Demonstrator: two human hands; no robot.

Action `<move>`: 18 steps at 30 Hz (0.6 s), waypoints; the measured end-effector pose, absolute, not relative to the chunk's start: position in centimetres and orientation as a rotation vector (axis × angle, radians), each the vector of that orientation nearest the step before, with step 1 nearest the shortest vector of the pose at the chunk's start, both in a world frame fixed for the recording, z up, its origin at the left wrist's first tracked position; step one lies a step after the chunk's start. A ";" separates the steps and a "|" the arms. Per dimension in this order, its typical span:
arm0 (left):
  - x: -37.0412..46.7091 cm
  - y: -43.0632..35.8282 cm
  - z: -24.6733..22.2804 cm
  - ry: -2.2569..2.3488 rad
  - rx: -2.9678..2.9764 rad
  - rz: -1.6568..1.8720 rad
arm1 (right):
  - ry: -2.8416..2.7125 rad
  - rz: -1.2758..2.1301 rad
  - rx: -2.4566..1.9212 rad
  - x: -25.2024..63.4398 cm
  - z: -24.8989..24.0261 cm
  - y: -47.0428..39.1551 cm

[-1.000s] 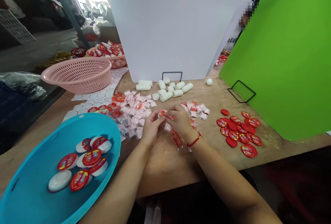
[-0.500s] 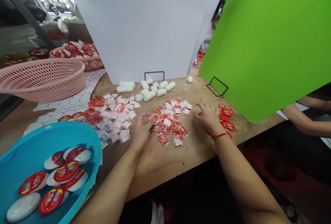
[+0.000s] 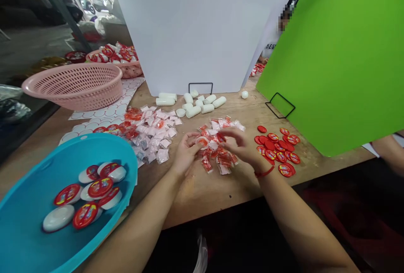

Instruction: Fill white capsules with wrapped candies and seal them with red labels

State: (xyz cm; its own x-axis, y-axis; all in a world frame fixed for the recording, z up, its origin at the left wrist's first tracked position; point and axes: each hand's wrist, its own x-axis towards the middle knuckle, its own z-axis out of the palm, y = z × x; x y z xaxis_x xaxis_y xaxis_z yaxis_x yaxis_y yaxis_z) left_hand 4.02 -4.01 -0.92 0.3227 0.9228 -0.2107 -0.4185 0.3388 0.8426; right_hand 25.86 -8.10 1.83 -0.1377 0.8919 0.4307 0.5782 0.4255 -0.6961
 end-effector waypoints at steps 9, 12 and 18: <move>3.5 -2.6 -2.4 0.834 0.894 1.048 | -2.081 0.449 -1.044 20.3 0.6 -4.0; 3.5 -2.4 -2.7 0.903 0.911 1.014 | -2.092 0.397 -0.995 20.7 -0.8 -3.7; 3.7 -2.6 -2.7 0.903 0.971 1.025 | -1.960 0.396 -1.025 20.4 -2.1 -3.9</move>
State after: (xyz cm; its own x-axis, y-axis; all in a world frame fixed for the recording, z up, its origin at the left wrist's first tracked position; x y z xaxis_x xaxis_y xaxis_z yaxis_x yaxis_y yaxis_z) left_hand 3.73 -2.57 -2.66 0.2657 0.9532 -0.1441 -0.2631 0.2155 0.9404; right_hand 20.39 -3.94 -2.12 -0.2879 0.7845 0.5492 0.5096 0.6111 -0.6057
